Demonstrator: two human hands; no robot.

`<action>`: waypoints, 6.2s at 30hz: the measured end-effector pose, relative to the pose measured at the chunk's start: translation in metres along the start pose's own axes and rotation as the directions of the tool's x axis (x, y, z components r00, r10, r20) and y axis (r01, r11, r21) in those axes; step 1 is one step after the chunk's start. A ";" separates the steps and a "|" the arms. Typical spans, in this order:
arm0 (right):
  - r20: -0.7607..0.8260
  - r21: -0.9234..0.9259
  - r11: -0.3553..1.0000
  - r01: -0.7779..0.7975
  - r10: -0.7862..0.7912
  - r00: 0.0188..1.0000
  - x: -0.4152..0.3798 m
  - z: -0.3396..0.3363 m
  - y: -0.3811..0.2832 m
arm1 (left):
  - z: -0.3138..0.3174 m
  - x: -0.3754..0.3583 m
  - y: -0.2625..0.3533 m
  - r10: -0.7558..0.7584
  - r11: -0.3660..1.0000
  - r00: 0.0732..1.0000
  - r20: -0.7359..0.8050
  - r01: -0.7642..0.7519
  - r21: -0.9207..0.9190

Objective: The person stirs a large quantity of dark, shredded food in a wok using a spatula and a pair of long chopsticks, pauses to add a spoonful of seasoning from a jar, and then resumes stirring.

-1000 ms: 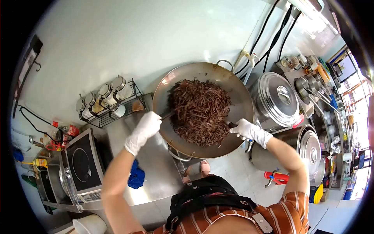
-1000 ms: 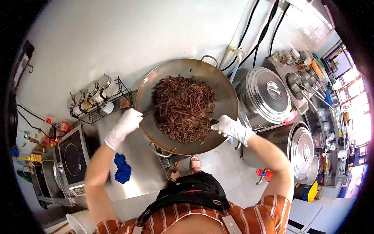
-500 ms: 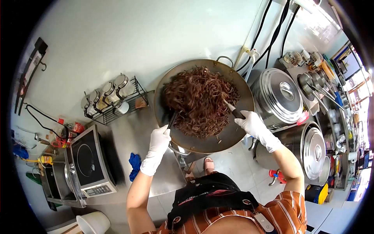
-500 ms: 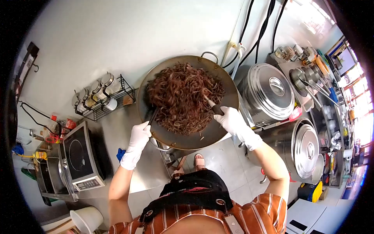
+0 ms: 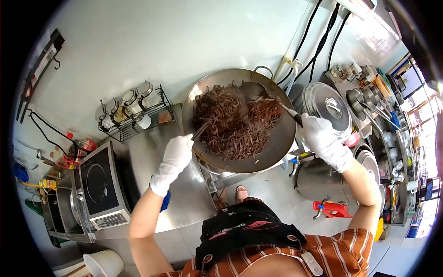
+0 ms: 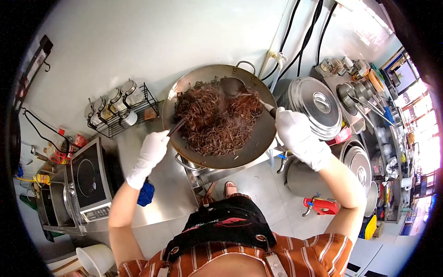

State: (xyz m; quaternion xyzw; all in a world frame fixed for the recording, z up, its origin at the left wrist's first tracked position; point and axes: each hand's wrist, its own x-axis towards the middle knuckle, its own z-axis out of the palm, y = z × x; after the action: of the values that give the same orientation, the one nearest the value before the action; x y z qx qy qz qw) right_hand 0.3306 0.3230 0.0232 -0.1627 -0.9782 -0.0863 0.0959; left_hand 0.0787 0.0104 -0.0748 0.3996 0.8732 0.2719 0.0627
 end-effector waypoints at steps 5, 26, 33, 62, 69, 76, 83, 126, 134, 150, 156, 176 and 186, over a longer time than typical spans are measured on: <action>0.449 -0.255 0.960 0.119 0.009 0.893 0.031 -0.052 -0.006 | -0.063 0.014 0.016 -0.037 0.949 0.993 0.115 -0.002 0.316; 0.750 0.661 -0.050 -0.748 0.042 0.660 0.008 0.160 -0.084 | 0.002 -0.005 -0.031 -0.111 0.993 0.963 0.243 0.120 -0.021; 0.758 0.625 0.079 -0.777 0.180 0.627 0.002 0.099 -0.087 | 0.060 -0.033 -0.023 -0.295 0.902 0.942 0.157 0.329 -0.280; 0.019 0.356 0.906 -0.229 0.238 0.971 -0.007 0.031 -0.060 | -0.024 -0.013 0.026 -0.018 0.998 1.000 -0.002 0.018 -0.068; -0.105 0.052 0.996 -0.074 0.079 0.991 -0.008 0.026 -0.039 | -0.101 0.033 0.065 0.008 0.832 0.949 0.315 -0.181 0.525; 0.025 0.007 0.999 -0.045 0.045 0.999 -0.011 -0.005 -0.022 | -0.152 0.070 0.119 -0.025 0.771 0.966 0.256 -0.145 0.620; 0.495 -0.131 0.985 -0.115 0.166 0.853 0.013 -0.060 0.009 | -0.160 0.061 0.089 -0.080 0.721 0.961 0.266 -0.128 0.681; 0.657 0.685 0.121 -0.719 0.325 0.680 0.001 0.038 -0.094 | 0.024 -0.024 0.031 -0.341 0.851 0.936 -0.084 0.269 -0.452; 0.663 0.722 -0.027 -0.692 0.315 0.680 0.002 0.031 -0.097 | 0.017 -0.024 0.034 -0.304 0.868 0.937 -0.172 0.198 -0.456; 0.452 0.813 0.200 -0.547 0.375 0.809 0.004 0.011 -0.083 | -0.014 -0.028 0.044 -0.301 0.828 0.907 -0.295 0.095 -0.553; 0.480 0.739 0.301 -0.603 0.392 0.785 0.002 0.004 -0.079 | -0.012 -0.031 0.037 -0.286 0.854 0.913 -0.291 0.105 -0.510; 0.018 -0.228 0.971 0.076 -0.074 0.997 0.012 -0.037 -0.034 | -0.065 0.052 0.046 -0.042 0.921 0.965 0.260 -0.064 0.384; 0.014 -0.108 0.994 0.025 -0.024 1.000 0.004 -0.020 -0.032 | -0.090 0.104 0.092 -0.154 0.879 0.926 0.343 -0.030 0.476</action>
State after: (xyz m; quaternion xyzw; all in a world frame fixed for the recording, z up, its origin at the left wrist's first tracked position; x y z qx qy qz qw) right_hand 0.3195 0.2902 0.0395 -0.1561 -0.9746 -0.1392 0.0796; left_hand 0.0404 0.0973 0.0610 0.4180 0.8976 -0.0318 0.1362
